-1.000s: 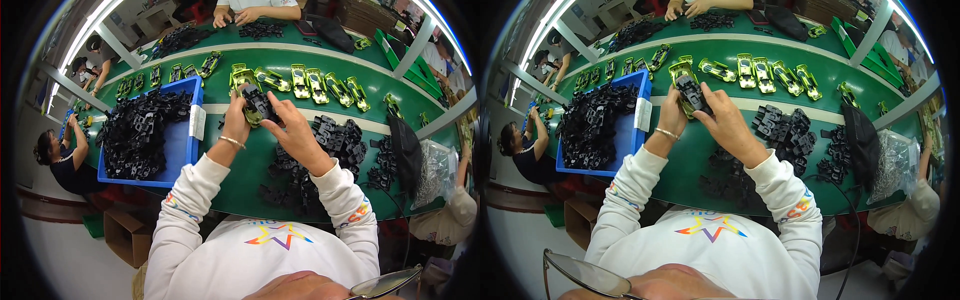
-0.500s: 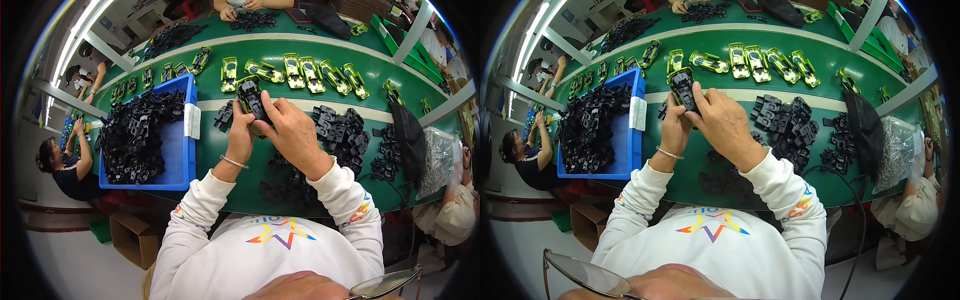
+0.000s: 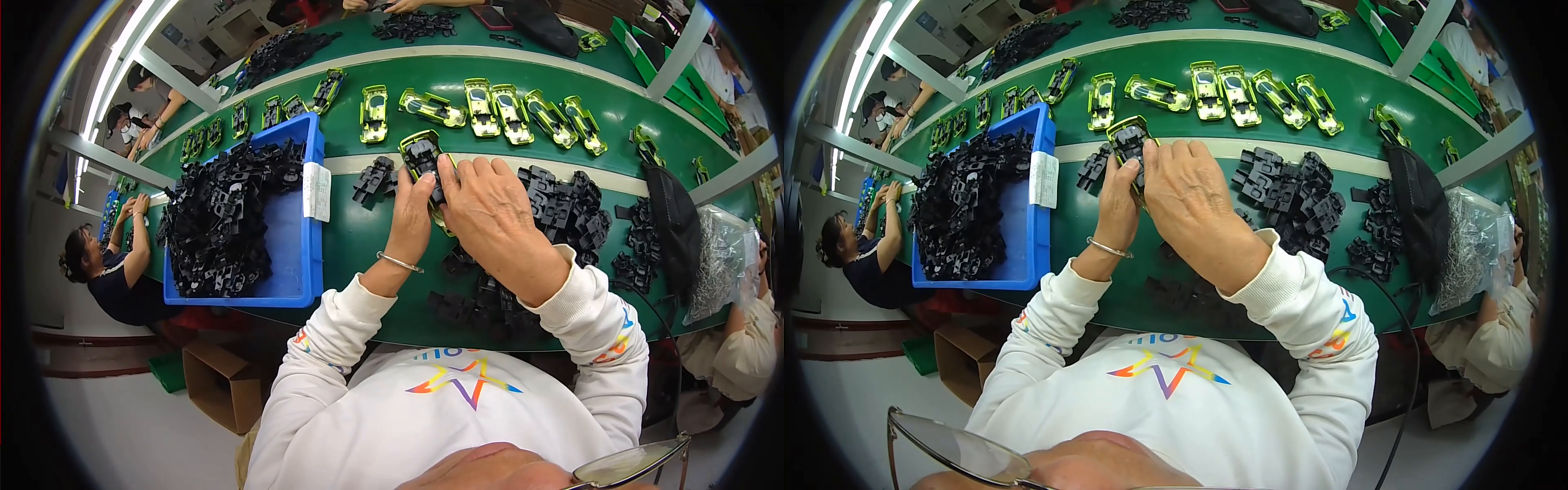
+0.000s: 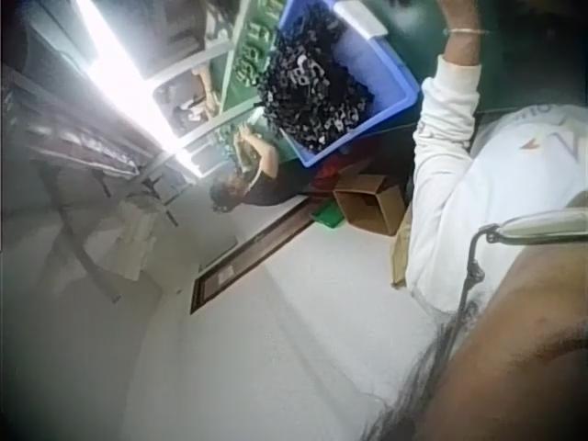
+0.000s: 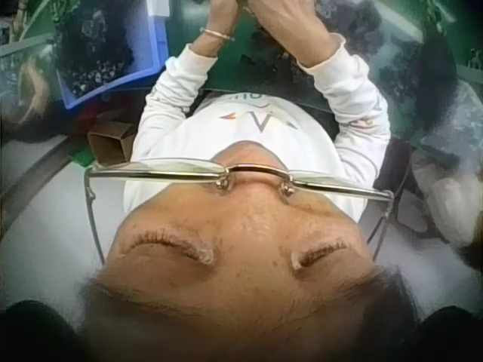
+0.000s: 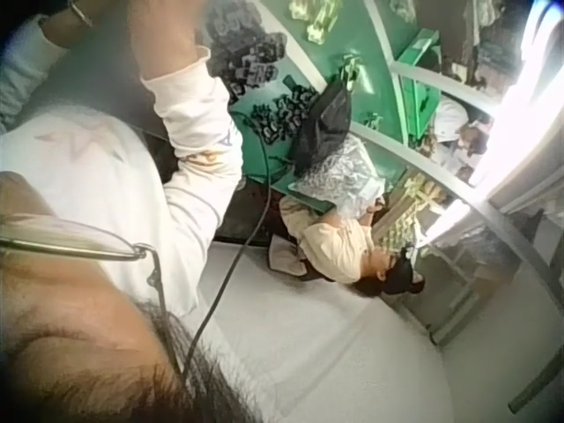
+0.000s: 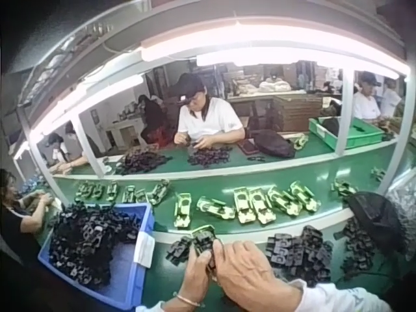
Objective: The person assembles toy cars by picking up car bodies and interior pieces, fitting the pieces into the bodies by hand, and placing the assembled cars onto the assembly line.
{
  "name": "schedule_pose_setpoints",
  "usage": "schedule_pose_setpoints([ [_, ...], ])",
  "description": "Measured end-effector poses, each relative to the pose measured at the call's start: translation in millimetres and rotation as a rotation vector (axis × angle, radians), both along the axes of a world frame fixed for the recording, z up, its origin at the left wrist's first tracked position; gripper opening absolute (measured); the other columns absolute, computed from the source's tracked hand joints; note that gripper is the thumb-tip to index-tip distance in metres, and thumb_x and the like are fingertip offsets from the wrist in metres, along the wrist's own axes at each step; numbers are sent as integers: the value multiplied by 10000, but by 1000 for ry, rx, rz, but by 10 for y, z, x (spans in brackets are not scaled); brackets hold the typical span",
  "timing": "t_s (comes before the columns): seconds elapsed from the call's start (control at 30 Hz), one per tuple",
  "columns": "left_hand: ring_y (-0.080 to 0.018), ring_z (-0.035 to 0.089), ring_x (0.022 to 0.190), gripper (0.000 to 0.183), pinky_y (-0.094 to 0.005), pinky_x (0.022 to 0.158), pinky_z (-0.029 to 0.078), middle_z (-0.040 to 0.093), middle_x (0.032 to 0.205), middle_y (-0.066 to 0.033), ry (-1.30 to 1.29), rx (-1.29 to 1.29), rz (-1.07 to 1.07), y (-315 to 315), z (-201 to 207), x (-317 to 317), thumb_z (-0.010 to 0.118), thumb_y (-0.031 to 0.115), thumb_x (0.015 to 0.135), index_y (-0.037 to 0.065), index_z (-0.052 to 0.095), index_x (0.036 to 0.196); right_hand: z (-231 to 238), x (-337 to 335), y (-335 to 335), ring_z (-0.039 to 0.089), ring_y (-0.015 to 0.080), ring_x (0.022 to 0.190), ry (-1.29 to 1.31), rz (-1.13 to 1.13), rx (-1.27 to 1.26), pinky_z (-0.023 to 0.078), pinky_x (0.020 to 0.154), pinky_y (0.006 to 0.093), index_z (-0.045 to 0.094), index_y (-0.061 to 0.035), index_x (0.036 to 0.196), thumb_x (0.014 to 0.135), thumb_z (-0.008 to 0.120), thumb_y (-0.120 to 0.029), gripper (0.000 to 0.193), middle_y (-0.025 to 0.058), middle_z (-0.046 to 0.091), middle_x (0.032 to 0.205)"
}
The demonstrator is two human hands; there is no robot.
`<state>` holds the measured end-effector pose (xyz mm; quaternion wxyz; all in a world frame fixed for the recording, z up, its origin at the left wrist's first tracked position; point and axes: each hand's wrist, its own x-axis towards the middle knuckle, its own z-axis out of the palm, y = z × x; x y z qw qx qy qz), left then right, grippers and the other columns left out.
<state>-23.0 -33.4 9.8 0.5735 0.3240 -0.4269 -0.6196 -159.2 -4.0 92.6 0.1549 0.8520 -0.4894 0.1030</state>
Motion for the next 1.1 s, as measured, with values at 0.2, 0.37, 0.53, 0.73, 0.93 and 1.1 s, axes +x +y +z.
schedule_pose_setpoints([
  [0.2,-77,558,924,324,-216,688,457,566,1062,-4,-26,18,61,4,59,-11,488,216,965,71,453,1253,10,19,18,576,229,882,-161,-49,98,453,764,343,562,-24,1273,769,728,-227,569,104,578,1043],
  [0.37,-44,541,831,334,-176,536,388,563,1040,12,-37,53,92,22,83,-46,488,214,947,87,450,1254,-66,-24,-29,590,274,1034,-324,-6,115,513,814,371,546,-29,1276,762,726,-161,560,129,504,1299],
  [0.53,-88,556,899,370,-226,705,464,556,1083,-35,-44,24,53,77,143,-76,461,187,951,47,408,1289,-32,-194,24,604,291,1020,-472,89,213,522,817,370,541,7,1266,794,716,-166,532,137,515,1271],
  [0.73,-139,521,1063,510,-288,933,448,514,1196,-94,-123,-75,-113,123,222,-76,421,160,934,2,312,1406,-56,-323,-311,604,182,954,-1319,1,699,483,797,310,583,0,1234,884,700,-284,466,79,604,1136],
  [0.93,-183,495,1129,662,-298,996,406,476,1293,-143,-276,-86,-117,214,287,-99,429,139,912,-37,178,1498,-127,-379,-487,522,57,827,-1513,-95,1130,370,726,243,706,-104,1039,856,739,-357,313,-45,646,910],
  [1.1,-216,481,1188,685,-302,1045,368,467,1316,-172,-353,-145,-119,211,225,-88,484,173,957,-66,143,1501,-194,-344,-458,571,120,812,-1603,-184,1207,391,790,307,722,-58,949,838,751,-335,300,30,682,880],
])
